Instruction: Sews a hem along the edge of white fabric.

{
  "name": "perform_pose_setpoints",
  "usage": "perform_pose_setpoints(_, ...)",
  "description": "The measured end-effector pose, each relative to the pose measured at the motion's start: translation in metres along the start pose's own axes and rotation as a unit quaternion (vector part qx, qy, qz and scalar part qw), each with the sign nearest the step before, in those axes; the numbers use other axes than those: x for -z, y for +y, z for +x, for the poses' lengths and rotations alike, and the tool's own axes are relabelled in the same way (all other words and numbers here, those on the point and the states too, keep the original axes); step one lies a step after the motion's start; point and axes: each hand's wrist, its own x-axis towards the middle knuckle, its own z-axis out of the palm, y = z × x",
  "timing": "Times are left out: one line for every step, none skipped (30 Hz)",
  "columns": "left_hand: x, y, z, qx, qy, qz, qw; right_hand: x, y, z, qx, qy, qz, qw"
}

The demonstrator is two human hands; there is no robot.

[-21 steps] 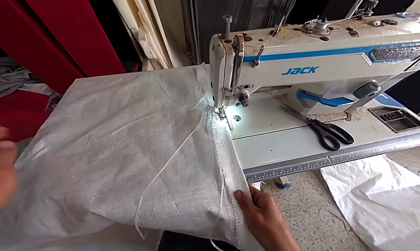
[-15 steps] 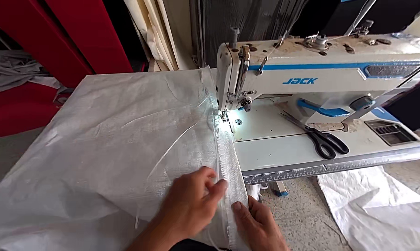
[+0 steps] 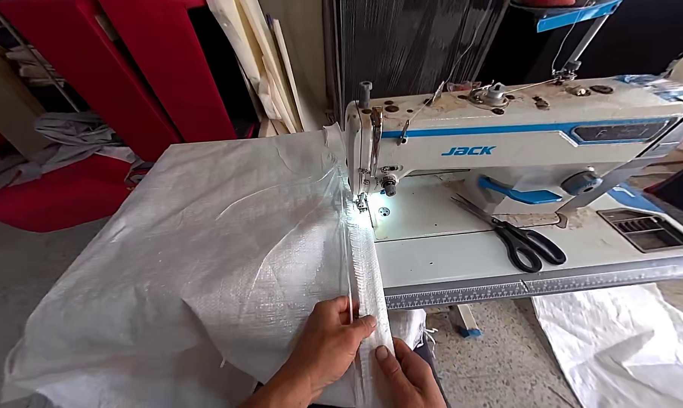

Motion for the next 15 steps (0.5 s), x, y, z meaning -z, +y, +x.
perform_pose_setpoints(-0.002, 0.001, 0.001, -0.002, -0.006, -0.011, 1.0, 0.001, 0.002, -0.001, -0.006, -0.004, 0.003, 1.0)
perform_pose_setpoints(-0.004, 0.002, 0.002, 0.002, -0.015, -0.021, 1.0, 0.001, 0.003, -0.001, -0.012, -0.009, 0.014, 1.0)
perform_pose_setpoints(-0.007, 0.002, 0.002, 0.012, -0.025, -0.04, 0.999, 0.001, 0.004, -0.001, -0.02, -0.016, 0.034, 0.999)
perform_pose_setpoints(-0.009, 0.004, 0.004, 0.025, -0.033, -0.063, 0.997, 0.001, 0.005, 0.0, -0.03, -0.021, 0.059, 0.998)
perform_pose_setpoints(-0.011, 0.006, 0.005, 0.038, -0.04, -0.082, 0.995, 0.001, 0.004, 0.001, -0.044, -0.023, 0.086, 0.995)
perform_pose_setpoints(-0.012, 0.007, 0.007, 0.052, -0.051, -0.101, 0.992, 0.001, 0.004, 0.002, -0.061, -0.022, 0.112, 0.992)
perform_pose_setpoints(-0.013, 0.007, 0.008, 0.067, -0.061, -0.119, 0.989, 0.001, 0.004, 0.003, -0.077, -0.021, 0.131, 0.988)
perform_pose_setpoints(-0.012, 0.008, 0.01, 0.08, -0.07, -0.13, 0.986, 0.002, 0.005, 0.004, -0.085, -0.022, 0.137, 0.987)
perform_pose_setpoints(-0.012, 0.008, 0.013, 0.088, -0.075, -0.131, 0.985, 0.002, 0.006, 0.004, -0.086, -0.023, 0.135, 0.987)
perform_pose_setpoints(-0.012, 0.008, 0.016, 0.085, -0.079, -0.117, 0.986, 0.001, 0.008, 0.004, -0.081, -0.022, 0.126, 0.989)
perform_pose_setpoints(-0.011, 0.007, 0.018, 0.063, -0.081, -0.084, 0.991, 0.001, 0.011, 0.003, -0.07, -0.02, 0.116, 0.991)
perform_pose_setpoints(-0.008, 0.005, 0.019, 0.015, -0.074, -0.028, 0.997, 0.001, 0.013, 0.003, -0.062, -0.017, 0.108, 0.992)
perform_pose_setpoints(-0.001, 0.001, 0.017, -0.063, -0.039, 0.053, 0.996, 0.002, 0.014, 0.003, -0.058, -0.014, 0.104, 0.993)
perform_pose_setpoints(0.013, -0.005, 0.012, -0.167, 0.045, 0.135, 0.976, 0.004, 0.013, 0.004, -0.057, -0.013, 0.101, 0.993)
perform_pose_setpoints(0.037, -0.013, 0.005, -0.266, 0.16, 0.188, 0.932, 0.007, 0.011, 0.005, -0.057, -0.013, 0.1, 0.993)
